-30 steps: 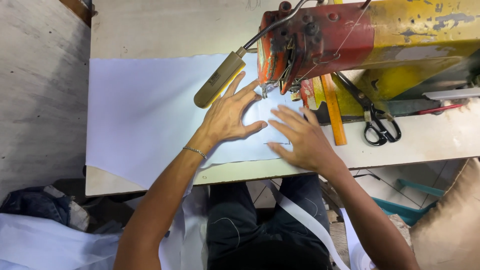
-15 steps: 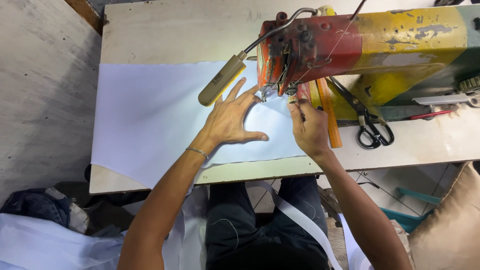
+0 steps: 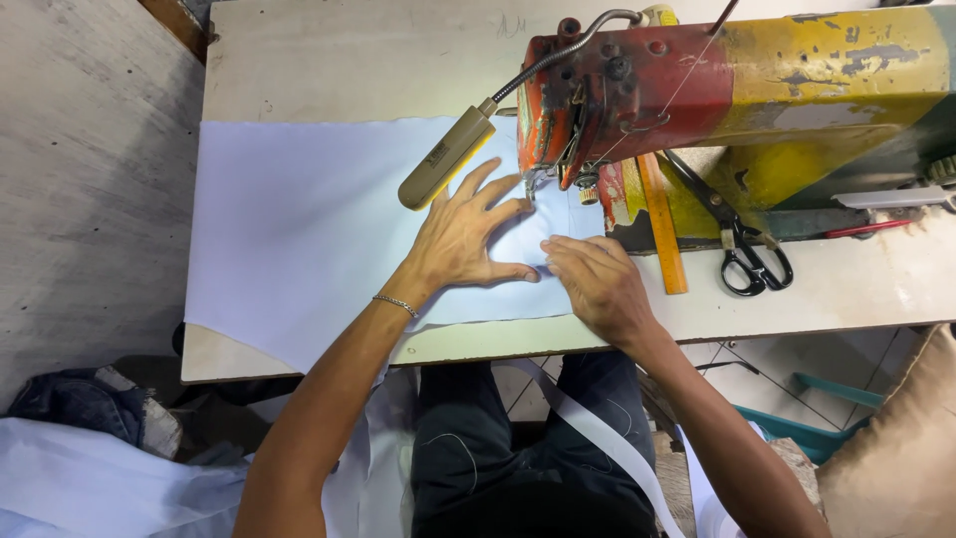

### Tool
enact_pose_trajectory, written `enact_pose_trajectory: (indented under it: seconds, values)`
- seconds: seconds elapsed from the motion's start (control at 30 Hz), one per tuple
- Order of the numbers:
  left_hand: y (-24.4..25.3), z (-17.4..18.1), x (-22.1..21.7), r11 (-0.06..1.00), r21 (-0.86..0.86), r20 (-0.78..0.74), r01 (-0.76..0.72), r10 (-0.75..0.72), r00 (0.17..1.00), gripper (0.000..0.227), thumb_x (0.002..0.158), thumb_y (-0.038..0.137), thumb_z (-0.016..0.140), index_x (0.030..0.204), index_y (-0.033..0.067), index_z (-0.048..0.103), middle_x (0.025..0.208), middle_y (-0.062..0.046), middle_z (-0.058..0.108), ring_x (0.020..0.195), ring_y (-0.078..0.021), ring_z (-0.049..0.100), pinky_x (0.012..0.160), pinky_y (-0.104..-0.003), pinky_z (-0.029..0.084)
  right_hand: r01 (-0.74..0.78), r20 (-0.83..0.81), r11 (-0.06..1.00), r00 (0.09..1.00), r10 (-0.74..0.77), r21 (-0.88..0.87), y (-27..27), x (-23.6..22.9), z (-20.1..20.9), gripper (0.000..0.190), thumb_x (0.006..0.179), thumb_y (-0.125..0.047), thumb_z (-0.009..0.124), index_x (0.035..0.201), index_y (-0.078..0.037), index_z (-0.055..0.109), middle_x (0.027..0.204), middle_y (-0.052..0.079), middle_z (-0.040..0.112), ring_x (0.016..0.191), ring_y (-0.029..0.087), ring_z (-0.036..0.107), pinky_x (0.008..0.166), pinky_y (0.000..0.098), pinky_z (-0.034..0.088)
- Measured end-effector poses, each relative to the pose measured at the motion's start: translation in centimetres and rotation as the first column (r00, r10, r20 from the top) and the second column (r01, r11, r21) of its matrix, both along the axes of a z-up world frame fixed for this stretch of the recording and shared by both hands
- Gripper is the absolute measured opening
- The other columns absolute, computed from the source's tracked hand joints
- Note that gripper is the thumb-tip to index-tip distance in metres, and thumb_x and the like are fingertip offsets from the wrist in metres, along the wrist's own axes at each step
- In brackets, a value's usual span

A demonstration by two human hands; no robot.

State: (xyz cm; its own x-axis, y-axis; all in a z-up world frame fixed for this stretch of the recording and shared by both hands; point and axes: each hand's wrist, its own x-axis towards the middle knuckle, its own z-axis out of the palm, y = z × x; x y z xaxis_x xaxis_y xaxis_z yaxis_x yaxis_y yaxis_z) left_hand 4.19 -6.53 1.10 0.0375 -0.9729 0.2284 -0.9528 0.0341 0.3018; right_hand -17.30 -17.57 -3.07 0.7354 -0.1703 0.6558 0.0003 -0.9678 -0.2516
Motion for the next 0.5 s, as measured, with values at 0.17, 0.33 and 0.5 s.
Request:
enact_pose_trajectory:
  seconds: [0.17, 0.33, 0.5]
  values:
    - [-0.2, -0.9, 0.1, 0.992, -0.127, 0.019, 0.02, -0.018, 1.0, 0.059, 0.082, 0.073, 0.069, 0.118, 0.0271, 0.067, 0.127, -0.002, 0.061, 0.135, -0.0303, 0.049, 0.078, -0.053, 0.054, 0.064, 0.017, 0.947, 0.997, -0.073, 0.315, -1.3, 0.2, -0.9, 0.019, 0.109, -0.019, 0.057, 0.104, -0.007, 0.071, 0.107, 0.007, 0.078, 0.102, 0.028, 0.074, 0.089, 0.0405, 0.056]
    - [-1.9, -2.8, 0.7, 0.969, -0.239, 0.169, 0.067, -0.026, 0.985, 0.027, 0.097, 0.049, 0.057, 0.107, 0.0269, 0.069, 0.109, 0.001, 0.057, 0.121, -0.0251, 0.054, 0.078, -0.047, 0.05, 0.096, 0.131, 0.954, 0.982, -0.137, 0.284, -0.6, 0.4, 0.4, 0.014, 0.106, -0.016, 0.064, 0.104, -0.005, 0.071, 0.098, 0.012, 0.076, 0.09, 0.035, 0.074, 0.078, 0.0426, 0.057]
    - [-3.7, -4.3, 2.1, 0.965, -0.262, -0.219, -0.016, -0.043, 0.975, 0.031, 0.101, 0.035, 0.061, 0.08, 0.0144, 0.072, 0.084, -0.005, 0.069, 0.09, -0.0323, 0.069, 0.077, -0.047, 0.055, 0.028, 0.146, 0.967, 0.989, 0.009, -0.253, 0.4, 0.6, 1.7, 0.018, 0.095, -0.019, 0.074, 0.081, -0.011, 0.068, 0.074, 0.004, 0.059, 0.067, 0.026, 0.061, 0.064, 0.0369, 0.05]
